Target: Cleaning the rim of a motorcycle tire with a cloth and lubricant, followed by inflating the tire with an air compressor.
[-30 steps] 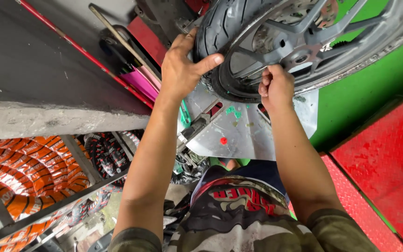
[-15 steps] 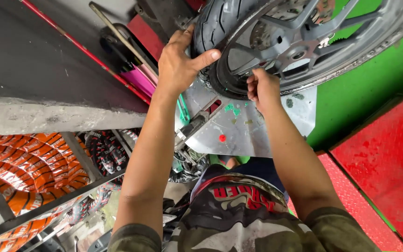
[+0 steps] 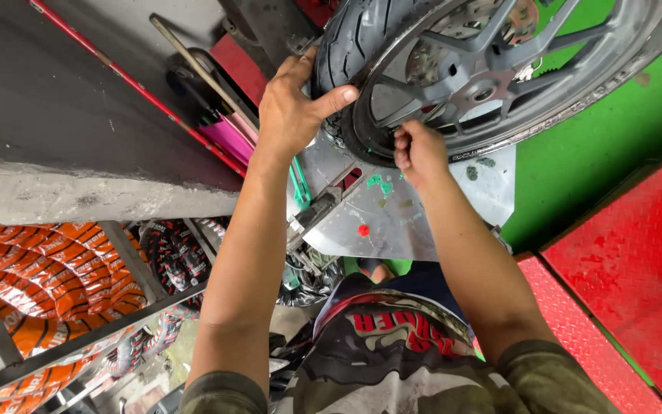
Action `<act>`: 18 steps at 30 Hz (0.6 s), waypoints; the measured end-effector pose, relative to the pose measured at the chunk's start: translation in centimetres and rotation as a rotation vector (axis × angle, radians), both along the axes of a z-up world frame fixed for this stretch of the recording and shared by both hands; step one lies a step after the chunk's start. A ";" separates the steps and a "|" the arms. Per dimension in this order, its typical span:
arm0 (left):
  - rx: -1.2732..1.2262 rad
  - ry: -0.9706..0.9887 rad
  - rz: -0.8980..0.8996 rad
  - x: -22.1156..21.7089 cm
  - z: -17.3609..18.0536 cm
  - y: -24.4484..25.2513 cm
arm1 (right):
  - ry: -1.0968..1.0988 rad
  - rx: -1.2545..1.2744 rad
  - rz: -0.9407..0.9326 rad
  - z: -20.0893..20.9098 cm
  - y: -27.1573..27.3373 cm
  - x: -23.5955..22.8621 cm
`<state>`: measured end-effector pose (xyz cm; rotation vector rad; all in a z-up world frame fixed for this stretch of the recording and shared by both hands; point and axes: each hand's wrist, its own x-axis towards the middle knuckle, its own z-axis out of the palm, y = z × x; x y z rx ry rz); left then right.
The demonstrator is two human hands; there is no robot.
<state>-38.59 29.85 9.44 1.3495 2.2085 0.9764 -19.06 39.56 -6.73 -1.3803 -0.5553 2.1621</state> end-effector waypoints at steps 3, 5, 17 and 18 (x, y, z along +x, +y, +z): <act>0.004 -0.009 -0.001 0.1 0.4 0.2 | 0.063 0.074 -0.188 3.8 1.9 1.4; -0.001 0.001 -0.001 0.0 -0.2 -0.7 | 0.037 0.034 -0.117 -0.3 -0.5 0.2; -0.016 0.028 -0.012 -0.3 -0.1 0.2 | 0.132 0.108 -0.270 3.7 1.1 3.3; 0.014 0.022 -0.017 -0.5 0.1 0.6 | 0.142 0.193 -0.261 5.3 0.8 3.5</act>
